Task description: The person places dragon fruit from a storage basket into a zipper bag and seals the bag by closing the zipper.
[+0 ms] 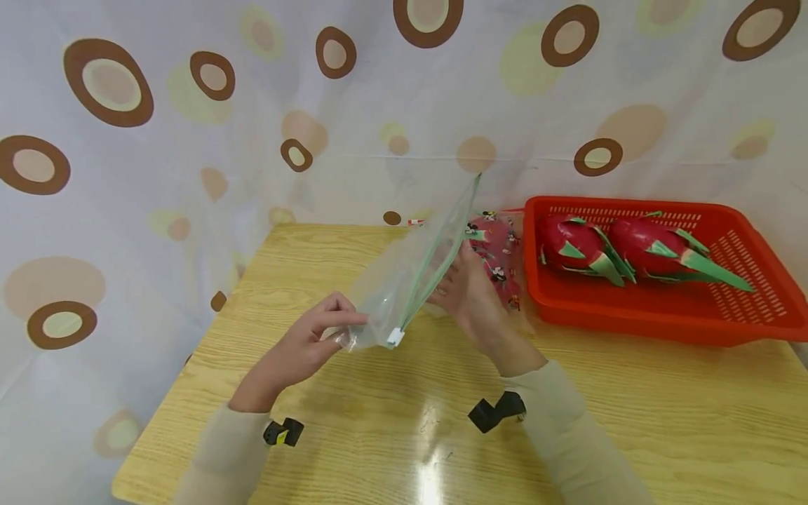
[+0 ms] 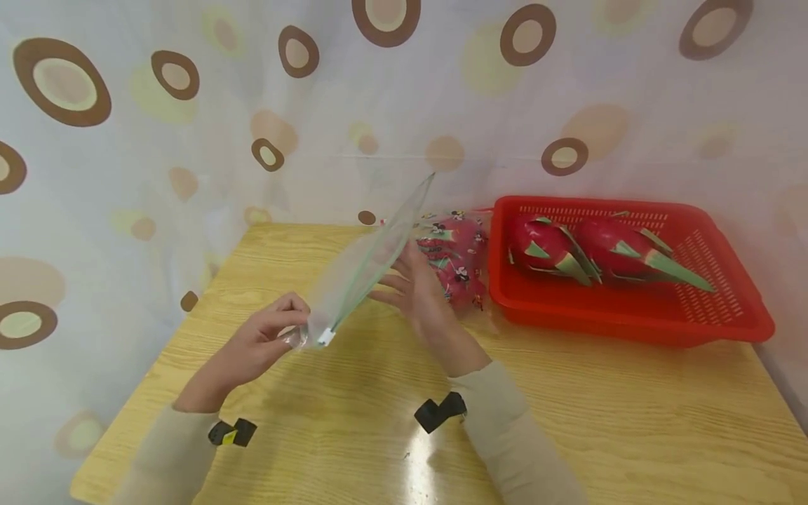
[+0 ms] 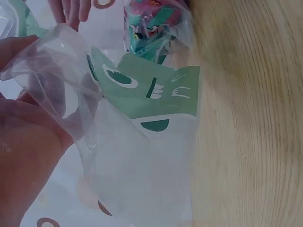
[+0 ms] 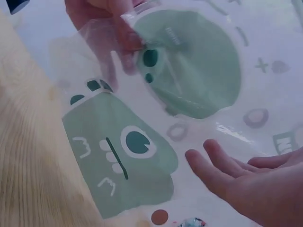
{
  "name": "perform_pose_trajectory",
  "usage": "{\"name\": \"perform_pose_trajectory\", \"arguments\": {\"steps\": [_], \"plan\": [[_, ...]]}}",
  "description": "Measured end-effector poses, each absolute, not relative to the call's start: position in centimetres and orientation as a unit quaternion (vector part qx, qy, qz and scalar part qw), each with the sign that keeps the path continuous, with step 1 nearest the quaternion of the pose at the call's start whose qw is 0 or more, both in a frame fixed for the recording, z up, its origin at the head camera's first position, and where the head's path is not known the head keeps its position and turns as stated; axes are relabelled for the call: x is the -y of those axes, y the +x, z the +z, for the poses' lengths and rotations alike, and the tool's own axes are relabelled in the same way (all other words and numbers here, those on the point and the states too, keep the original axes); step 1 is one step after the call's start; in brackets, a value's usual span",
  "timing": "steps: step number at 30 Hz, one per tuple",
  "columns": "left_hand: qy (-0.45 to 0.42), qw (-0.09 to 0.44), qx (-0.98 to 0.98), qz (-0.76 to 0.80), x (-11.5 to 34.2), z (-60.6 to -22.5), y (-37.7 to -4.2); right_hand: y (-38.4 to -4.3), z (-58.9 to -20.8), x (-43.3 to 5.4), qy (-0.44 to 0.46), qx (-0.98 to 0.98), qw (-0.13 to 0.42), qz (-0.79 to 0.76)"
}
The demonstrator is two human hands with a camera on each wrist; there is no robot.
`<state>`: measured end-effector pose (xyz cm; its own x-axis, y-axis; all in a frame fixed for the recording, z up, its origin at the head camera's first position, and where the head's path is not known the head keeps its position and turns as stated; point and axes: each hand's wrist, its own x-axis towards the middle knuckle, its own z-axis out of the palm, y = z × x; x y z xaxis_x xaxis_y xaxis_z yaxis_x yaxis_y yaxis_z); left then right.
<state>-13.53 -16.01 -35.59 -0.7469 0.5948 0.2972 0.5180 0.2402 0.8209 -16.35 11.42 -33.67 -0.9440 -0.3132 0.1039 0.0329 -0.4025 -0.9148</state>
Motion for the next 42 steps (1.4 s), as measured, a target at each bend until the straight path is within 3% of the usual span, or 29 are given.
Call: {"name": "perform_pose_trajectory", "arguments": {"steps": [4, 10, 14, 18, 23, 30, 39, 42], "plan": [[0.358, 0.021, -0.82, 0.445, 15.0, -36.2, -13.6, -15.9, -33.9, -13.1, -0.114, -0.553, 0.112, -0.818], [0.402, -0.063, -0.851, 0.333, 13.0, -37.4, -13.2, -15.1, -33.9, -15.6, -0.111, -0.583, 0.107, -0.798], [0.408, -0.075, -0.869, 0.269, 11.5, -38.2, -12.8, -14.6, -33.7, -17.0, -0.103, -0.613, 0.117, -0.775], [0.406, -0.034, -0.884, 0.23, 10.0, -39.1, -12.4, -14.1, -33.8, -18.5, -0.075, -0.648, 0.125, -0.747], [0.385, 0.063, -0.892, 0.229, 8.9, -39.7, -12.0, -14.3, -34.4, -20.4, -0.061, -0.685, 0.14, -0.712], [0.315, 0.067, -0.92, 0.222, 8.0, -40.7, -13.1, -14.2, -35.0, -22.1, -0.038, -0.702, 0.156, -0.694], [0.272, 0.198, -0.922, 0.19, 7.0, -42.5, -13.8, -13.9, -35.5, -22.8, -0.065, -0.713, 0.193, -0.671], [0.263, 0.185, -0.922, 0.215, 6.6, -42.3, -14.0, -13.7, -35.9, -22.7, -0.078, -0.705, 0.198, -0.677]]}}
